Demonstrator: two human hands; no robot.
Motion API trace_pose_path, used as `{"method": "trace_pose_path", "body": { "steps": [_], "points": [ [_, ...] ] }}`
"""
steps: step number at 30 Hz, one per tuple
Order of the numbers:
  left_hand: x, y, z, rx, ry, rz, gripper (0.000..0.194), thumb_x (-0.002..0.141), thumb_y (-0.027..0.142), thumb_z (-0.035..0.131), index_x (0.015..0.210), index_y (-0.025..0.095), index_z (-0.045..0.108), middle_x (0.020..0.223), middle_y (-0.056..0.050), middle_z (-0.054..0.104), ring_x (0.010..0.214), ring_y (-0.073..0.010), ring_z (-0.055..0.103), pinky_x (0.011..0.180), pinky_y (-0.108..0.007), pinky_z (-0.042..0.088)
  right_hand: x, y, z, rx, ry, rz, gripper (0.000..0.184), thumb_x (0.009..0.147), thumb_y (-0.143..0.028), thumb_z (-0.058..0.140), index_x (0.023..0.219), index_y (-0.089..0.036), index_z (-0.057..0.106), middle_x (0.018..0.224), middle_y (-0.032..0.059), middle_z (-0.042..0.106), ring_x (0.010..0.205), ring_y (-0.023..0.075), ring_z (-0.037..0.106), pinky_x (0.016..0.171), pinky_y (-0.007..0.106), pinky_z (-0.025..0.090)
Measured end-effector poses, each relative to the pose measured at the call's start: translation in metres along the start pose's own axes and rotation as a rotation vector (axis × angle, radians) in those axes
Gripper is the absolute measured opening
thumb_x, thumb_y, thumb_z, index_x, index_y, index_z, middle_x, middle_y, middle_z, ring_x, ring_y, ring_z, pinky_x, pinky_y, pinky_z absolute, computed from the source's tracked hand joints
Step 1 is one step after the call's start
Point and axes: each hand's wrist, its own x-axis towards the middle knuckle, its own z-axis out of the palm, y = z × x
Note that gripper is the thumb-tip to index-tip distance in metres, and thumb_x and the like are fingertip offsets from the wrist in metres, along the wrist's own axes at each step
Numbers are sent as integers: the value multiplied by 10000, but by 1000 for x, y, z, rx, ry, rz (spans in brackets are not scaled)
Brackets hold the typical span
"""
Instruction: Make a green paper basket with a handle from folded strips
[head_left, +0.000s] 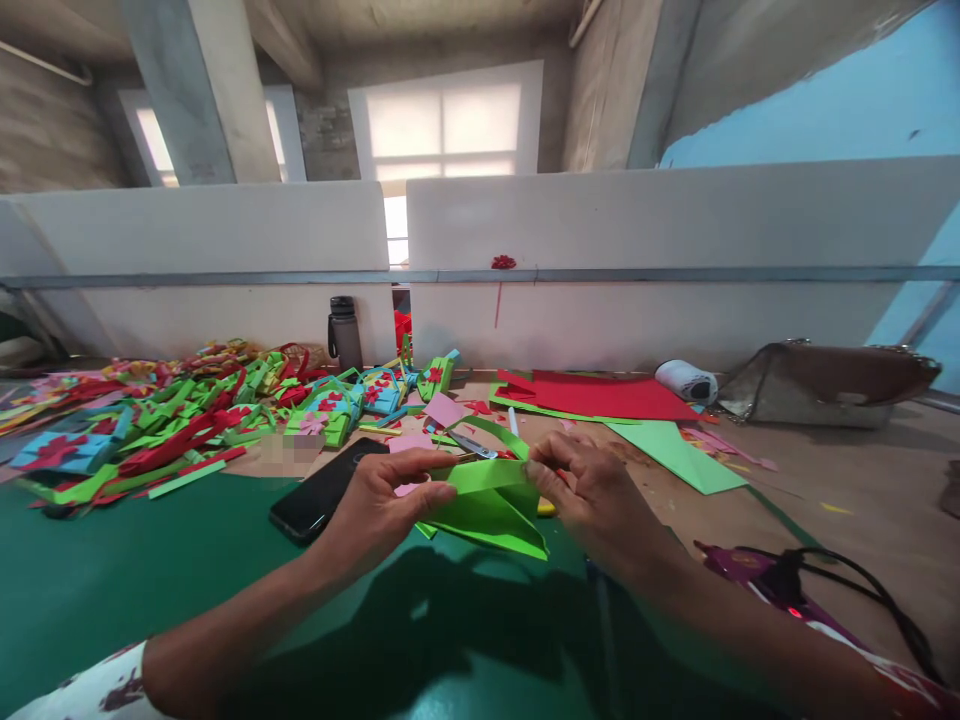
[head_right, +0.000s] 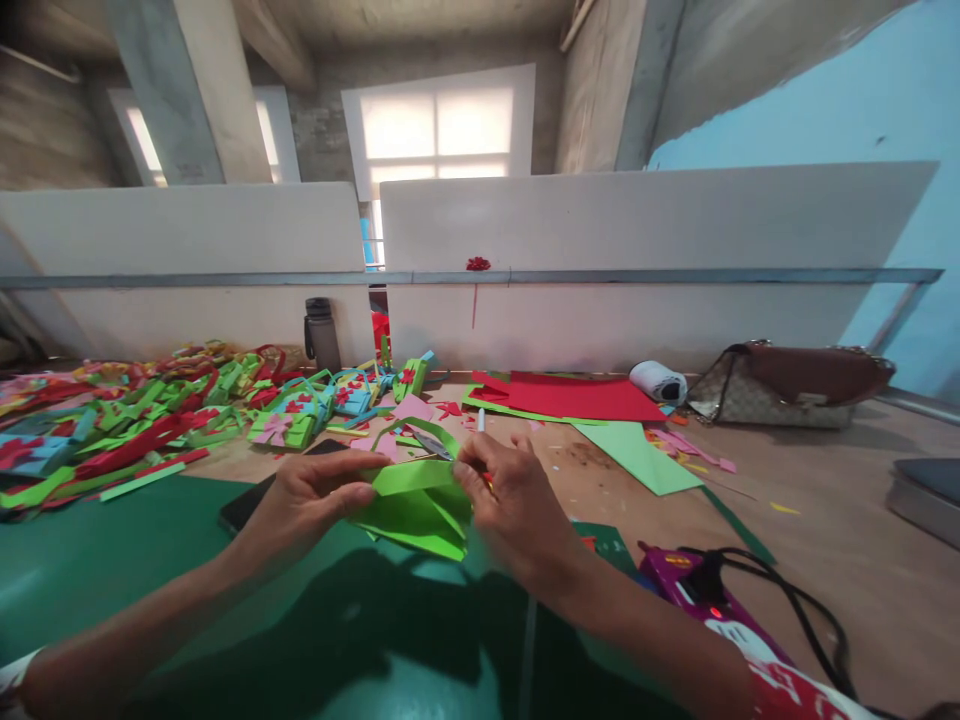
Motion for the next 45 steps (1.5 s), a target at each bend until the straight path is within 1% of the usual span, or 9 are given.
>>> {"method": "trace_pose_path", "body": {
  "steps": [5, 7, 11, 19, 23, 31, 35, 39, 45],
  "points": [
    [4, -1, -7, 67, -166, 41, 334, 789, 214, 559, 1101, 209, 678, 838, -24, 721, 729, -160, 639, 608, -229, 509, 0, -2, -3, 22, -11, 35, 192, 843, -243, 427, 659, -208, 469, 639, -1, 503, 673, 177, 443, 637, 318, 354],
    [4, -2, -7, 64, -144, 55, 314, 787, 197, 557, 1070, 205, 693, 871, -31, 719, 751, -160, 640, 619, -229, 511, 0, -2, -4, 50, -32, 53, 193, 844, -249, 433, 660, -207, 476, 633, -4, 502, 660, 171, 450, 612, 303, 363],
    [4, -1, -5, 57, -44, 6, 242, 761, 219, 571, 932, 158, 730, 706, -33, 704, 638, -155, 621, 581, -243, 505, 0, -2, -3, 112, -74, 52, 193, 843, -243, 440, 659, -204, 484, 627, -15, 504, 635, 153, 470, 586, 276, 373],
    [6, 5, -11, -17, -161, -58, 309, 814, 340, 524, 992, 152, 692, 813, -41, 692, 721, -155, 622, 659, -251, 489, 2, -4, -5, 176, -97, 72, 193, 831, -260, 459, 648, -203, 481, 609, -28, 477, 595, 136, 473, 553, 260, 364],
    [5, 5, -5, 3, -146, -136, 361, 757, 409, 596, 963, 136, 711, 796, -54, 711, 723, -186, 629, 644, -264, 491, 0, -5, -3, 124, -77, 65, 194, 832, -245, 456, 646, -200, 487, 599, -30, 496, 594, 137, 473, 567, 271, 347],
    [6, -2, 5, 30, -85, -192, 224, 697, 344, 647, 750, 153, 751, 648, -34, 714, 605, -176, 612, 587, -263, 480, -2, -3, 2, 47, -61, 25, 152, 822, -206, 468, 674, -198, 505, 661, 0, 551, 690, 171, 475, 638, 310, 341],
    [5, 1, 4, -18, -90, -156, 220, 712, 350, 628, 657, 155, 712, 758, -47, 726, 759, -213, 642, 666, -278, 483, -2, -4, 0, 82, -90, 19, 160, 823, -185, 460, 666, -200, 490, 638, -19, 519, 646, 150, 456, 618, 292, 336],
    [3, 3, 4, -49, -90, -143, 256, 744, 356, 600, 582, 160, 629, 708, -36, 692, 840, -239, 642, 732, -311, 482, -1, -5, -2, 164, -129, 24, 155, 814, -168, 458, 663, -198, 477, 616, -36, 472, 608, 128, 436, 565, 256, 322],
    [4, 8, 0, 29, -86, -4, 243, 762, 294, 582, 556, 169, 620, 1084, -88, 658, 1190, -279, 489, 970, -404, 374, 0, -7, -6, 222, -142, 19, 158, 811, -182, 477, 656, -189, 508, 615, -33, 476, 596, 120, 434, 548, 243, 334]
  ]
}}
